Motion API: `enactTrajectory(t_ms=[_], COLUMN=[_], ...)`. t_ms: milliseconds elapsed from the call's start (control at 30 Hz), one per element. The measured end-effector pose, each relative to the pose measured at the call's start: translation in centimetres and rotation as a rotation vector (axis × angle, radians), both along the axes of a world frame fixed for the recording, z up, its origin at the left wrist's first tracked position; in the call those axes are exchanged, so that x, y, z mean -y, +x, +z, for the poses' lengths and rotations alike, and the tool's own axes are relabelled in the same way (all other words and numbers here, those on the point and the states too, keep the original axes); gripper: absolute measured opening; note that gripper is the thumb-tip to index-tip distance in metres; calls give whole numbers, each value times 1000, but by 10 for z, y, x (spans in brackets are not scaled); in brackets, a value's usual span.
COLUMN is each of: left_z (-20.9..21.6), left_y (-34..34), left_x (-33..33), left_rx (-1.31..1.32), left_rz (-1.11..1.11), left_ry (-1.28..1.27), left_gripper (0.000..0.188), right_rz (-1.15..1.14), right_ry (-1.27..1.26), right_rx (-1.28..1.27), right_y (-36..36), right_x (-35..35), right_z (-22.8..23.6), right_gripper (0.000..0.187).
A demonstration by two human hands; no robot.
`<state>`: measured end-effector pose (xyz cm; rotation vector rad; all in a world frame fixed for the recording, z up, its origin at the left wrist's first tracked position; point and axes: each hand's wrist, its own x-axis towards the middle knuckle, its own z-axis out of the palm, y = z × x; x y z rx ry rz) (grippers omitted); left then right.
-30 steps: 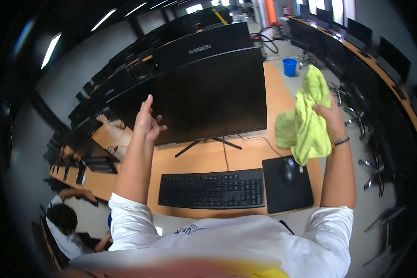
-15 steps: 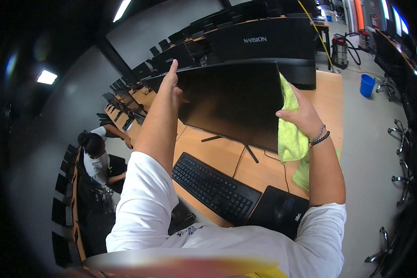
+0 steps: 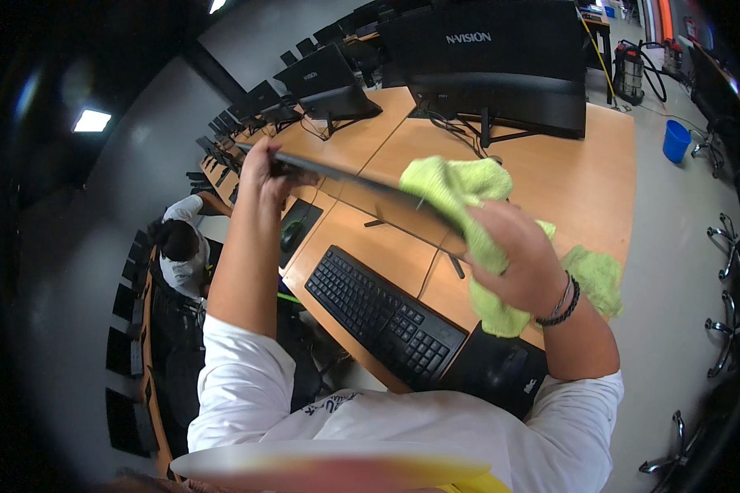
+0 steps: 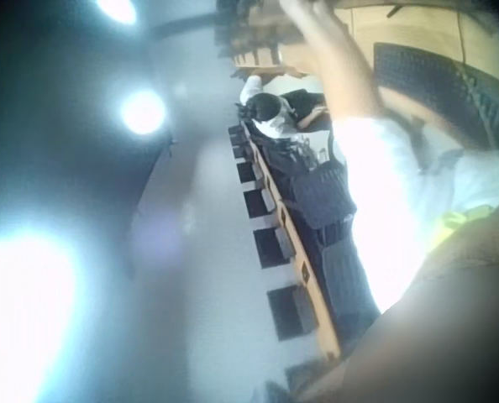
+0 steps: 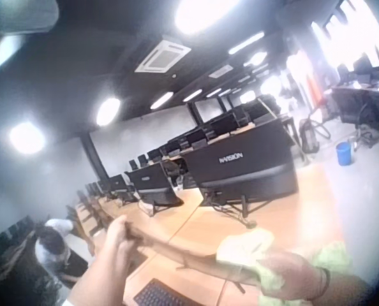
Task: The person wipes a computer monitor, keyboard, mouse, and mousepad with a yellow cloth, then uses a small orange scraper on the floor. A coworker sweeps nearby. The person briefly handles a smartphone and a gold-colored device at the end.
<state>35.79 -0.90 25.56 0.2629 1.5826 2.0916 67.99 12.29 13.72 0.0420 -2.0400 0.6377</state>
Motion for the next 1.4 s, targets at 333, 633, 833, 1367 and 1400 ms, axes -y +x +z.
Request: enactTrajectory(t_ms=[333,633,833,1367,1400], left_z=[-52,-85,-96,-89,-90], left_y=[28,40,40,46,45], left_x=[130,168,163,168,167], left_rx=[124,204,39,309,307], left_rz=[2,10,134,105,93], left_ry=[374,485,673,566,567], left_gripper=[37,50,42,40,41], right_rz=[453,925,964,1132,1160], right_ry=[-650,-652,15,231,122], right_rx=[362,357,772,702,722], right_y=[-11,-210,-283,-22,-13], right_x=[0,57,171,105,95], right_z=[36,81,54,47,43], right_gripper=[47,38,63,53,50])
